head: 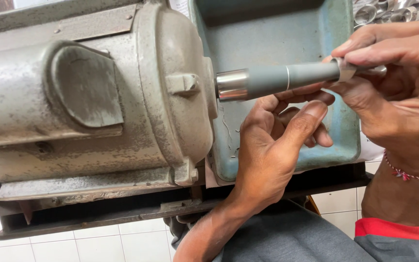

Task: Polishing the interior of metal rings using a motorized tapered spindle

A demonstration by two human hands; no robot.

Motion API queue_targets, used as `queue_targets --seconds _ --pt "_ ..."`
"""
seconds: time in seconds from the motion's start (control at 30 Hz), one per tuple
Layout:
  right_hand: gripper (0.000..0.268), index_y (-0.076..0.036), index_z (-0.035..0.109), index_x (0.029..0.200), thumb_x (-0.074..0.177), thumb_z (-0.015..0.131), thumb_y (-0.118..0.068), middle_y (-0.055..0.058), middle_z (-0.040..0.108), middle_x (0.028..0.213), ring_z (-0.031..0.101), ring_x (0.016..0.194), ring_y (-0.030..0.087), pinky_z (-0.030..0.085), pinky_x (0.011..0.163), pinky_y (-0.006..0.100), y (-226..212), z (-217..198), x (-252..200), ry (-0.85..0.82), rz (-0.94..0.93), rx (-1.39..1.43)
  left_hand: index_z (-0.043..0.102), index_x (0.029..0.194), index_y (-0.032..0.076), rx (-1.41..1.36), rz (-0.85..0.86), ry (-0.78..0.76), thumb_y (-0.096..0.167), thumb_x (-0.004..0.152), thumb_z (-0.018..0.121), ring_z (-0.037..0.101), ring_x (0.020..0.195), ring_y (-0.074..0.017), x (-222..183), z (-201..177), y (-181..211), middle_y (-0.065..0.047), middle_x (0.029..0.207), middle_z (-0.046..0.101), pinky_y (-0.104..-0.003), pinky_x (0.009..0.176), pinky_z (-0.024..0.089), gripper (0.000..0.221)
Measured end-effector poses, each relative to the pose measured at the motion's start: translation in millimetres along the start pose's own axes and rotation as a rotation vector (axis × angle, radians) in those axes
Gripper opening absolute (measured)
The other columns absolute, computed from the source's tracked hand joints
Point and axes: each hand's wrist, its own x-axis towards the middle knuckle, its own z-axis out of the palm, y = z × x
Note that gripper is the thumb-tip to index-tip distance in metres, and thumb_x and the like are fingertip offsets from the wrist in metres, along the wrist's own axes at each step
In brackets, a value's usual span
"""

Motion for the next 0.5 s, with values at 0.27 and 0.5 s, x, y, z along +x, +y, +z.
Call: queue_targets --seconds 0.27,0.5 --pt "0.021 0.015 0.051 0.124 0.117 0.071 0.015 0.036 0.052 0.137 0.068 0.126 0.042 0.062 0.104 0.041 -3.9 2.7 1.0 0.023 0.013 -0.009 0.066 0.127 0.003 0.006 -0.008 -0.007 0.02 0.096 0.063 0.063 0.069 -0.0114 -0.1 1.5 1.6 -0.014 0.121 0.074 -0.025 0.071 0.047 0.035" --pt "0.023 0.014 0.05 0.124 0.116 0.071 0.015 0.035 0.052 0.135 0.066 0.126 0.042 0.061 0.108 0.042 3.4 4.3 -0.6 0.023 -0.015 0.013 0.065 0.124 0.002 -0.006 0.009 0.003 0.022 0.097 0.065 0.064 0.07 -0.0122 0.3 -0.5 -4.8 -0.01 0.116 0.074 -0.026 0.071 0.047 0.034"
